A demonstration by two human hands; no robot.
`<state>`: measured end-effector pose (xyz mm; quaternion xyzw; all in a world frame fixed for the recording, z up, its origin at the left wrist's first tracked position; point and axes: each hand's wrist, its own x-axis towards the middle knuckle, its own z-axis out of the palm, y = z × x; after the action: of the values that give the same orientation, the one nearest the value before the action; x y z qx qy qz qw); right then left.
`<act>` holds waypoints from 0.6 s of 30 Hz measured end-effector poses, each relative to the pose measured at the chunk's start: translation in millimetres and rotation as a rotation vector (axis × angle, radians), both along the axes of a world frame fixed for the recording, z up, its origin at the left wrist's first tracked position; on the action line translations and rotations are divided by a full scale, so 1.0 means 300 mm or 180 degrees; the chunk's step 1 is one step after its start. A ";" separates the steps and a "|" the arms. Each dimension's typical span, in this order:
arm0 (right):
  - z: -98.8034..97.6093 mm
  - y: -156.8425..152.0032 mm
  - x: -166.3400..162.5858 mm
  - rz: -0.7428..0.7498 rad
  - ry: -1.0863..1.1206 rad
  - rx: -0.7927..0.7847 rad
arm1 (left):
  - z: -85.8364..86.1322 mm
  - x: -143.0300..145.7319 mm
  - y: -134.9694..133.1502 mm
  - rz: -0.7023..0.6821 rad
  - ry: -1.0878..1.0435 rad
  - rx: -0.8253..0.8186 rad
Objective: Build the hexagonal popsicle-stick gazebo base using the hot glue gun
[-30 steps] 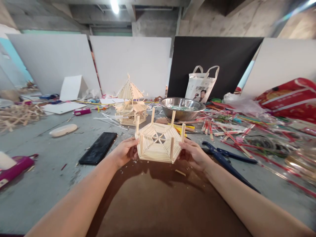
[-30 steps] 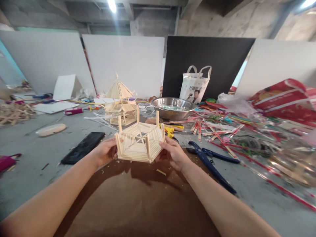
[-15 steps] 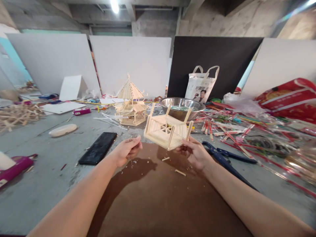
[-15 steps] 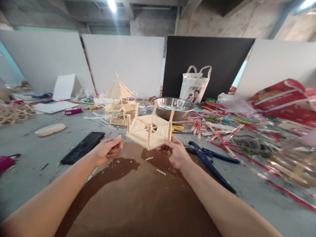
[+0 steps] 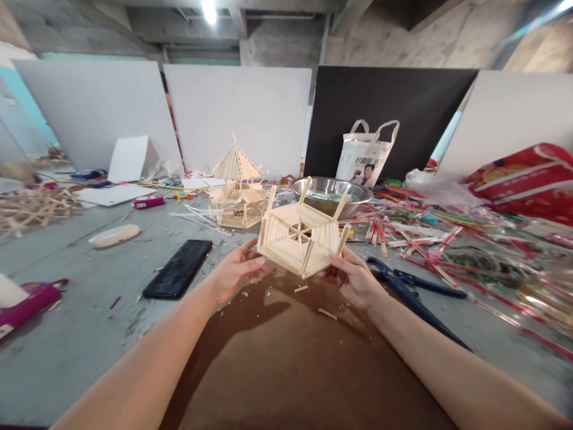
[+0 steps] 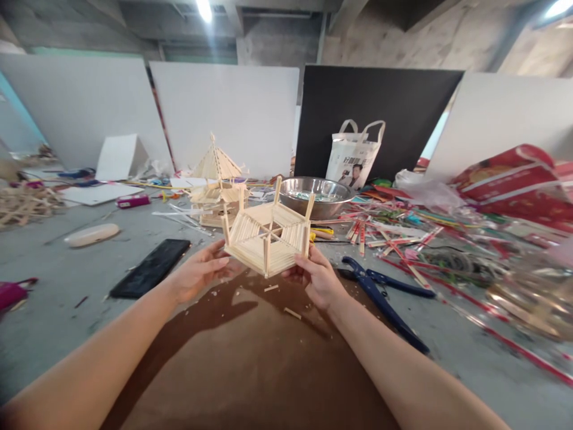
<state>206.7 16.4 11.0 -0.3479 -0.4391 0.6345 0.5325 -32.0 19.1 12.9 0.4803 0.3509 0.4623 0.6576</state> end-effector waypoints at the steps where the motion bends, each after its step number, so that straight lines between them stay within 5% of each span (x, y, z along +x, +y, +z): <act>1: -0.003 -0.004 -0.006 0.0051 -0.0013 -0.0018 | -0.005 0.002 -0.001 -0.0131 -0.0016 0.0004; 7: -0.012 -0.014 -0.026 0.0302 -0.0029 -0.0011 | -0.043 0.016 -0.013 -0.0437 0.0008 -0.0140; 12: -0.012 -0.022 -0.028 0.0426 -0.0253 0.0120 | -0.021 0.002 -0.011 -0.0240 -0.0097 -0.0280; 18: -0.034 -0.039 -0.048 0.0772 -0.1976 0.1074 | 0.004 -0.061 0.031 0.0386 -0.0487 -0.0576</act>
<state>192.3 4.8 0.7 -0.3766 -0.7161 0.4760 0.3448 -50.4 28.5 14.2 0.3603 0.3685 0.5029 0.6939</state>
